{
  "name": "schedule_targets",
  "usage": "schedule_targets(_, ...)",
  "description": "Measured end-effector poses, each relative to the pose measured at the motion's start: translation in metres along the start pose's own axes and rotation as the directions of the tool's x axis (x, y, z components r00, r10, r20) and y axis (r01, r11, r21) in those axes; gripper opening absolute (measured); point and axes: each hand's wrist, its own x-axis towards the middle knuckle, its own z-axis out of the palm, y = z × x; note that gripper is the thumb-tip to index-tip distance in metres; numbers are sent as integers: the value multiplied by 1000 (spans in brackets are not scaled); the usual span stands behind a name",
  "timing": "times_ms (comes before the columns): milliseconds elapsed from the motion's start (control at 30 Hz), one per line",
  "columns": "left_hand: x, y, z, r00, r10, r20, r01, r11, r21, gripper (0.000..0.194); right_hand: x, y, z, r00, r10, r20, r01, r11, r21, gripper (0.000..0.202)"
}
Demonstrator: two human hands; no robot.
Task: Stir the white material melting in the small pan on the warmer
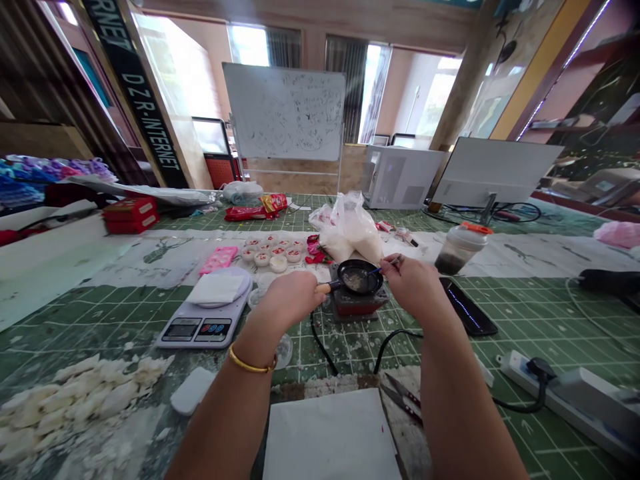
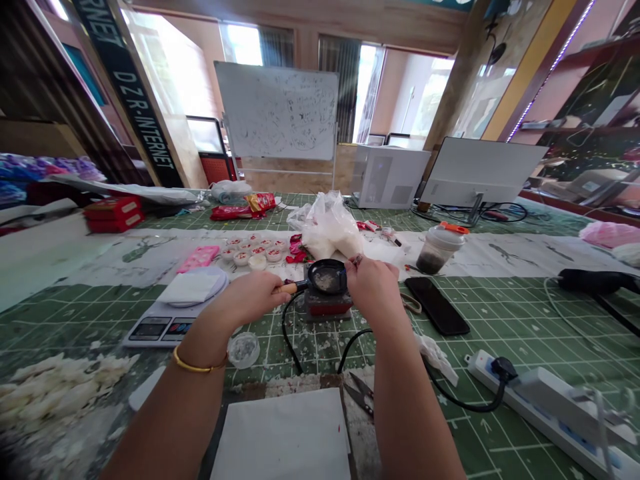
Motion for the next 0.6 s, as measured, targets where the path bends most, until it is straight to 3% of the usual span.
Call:
schedule_targets(100,0,0,0,1000,-5,-1,5,1000,-3,41,0,0,0,999,0,-44,2,999,40,33)
schedule_targets(267,0,0,0,1000,-3,2,3,1000,2,40,1,-1,3,1000,-21,2,21,999,40,31)
schedule_targets(600,-1,-1,0,1000,-3,7,3,1000,-6,43,-1,-1,5,998,-55,-34,58,993,106,29)
